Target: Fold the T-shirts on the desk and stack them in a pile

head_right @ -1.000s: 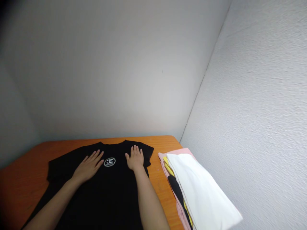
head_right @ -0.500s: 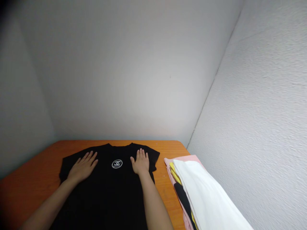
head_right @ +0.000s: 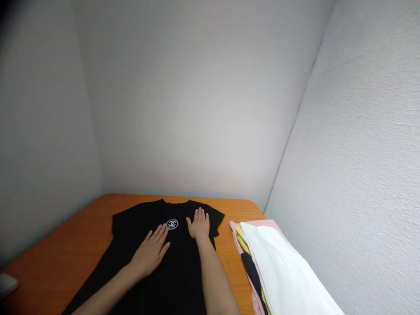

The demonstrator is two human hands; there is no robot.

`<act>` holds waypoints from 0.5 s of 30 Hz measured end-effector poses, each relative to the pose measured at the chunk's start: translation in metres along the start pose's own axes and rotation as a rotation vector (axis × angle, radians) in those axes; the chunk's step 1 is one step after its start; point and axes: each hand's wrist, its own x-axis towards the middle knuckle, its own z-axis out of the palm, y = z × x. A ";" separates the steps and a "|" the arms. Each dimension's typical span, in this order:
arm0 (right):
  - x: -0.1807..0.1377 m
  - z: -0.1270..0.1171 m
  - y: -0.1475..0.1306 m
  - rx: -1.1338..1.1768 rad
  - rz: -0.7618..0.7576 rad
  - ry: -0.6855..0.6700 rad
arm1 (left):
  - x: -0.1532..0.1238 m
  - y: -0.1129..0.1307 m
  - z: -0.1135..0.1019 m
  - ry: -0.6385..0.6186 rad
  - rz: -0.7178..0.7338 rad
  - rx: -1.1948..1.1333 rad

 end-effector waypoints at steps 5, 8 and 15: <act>-0.004 -0.011 -0.001 -0.024 -0.021 0.001 | -0.036 0.020 0.005 -0.073 -0.080 -0.029; -0.013 -0.021 -0.014 -0.043 -0.046 0.030 | -0.041 0.018 0.005 -0.010 -0.076 -0.050; -0.092 -0.002 -0.066 0.098 -0.323 0.060 | -0.039 0.015 0.010 0.001 -0.057 -0.012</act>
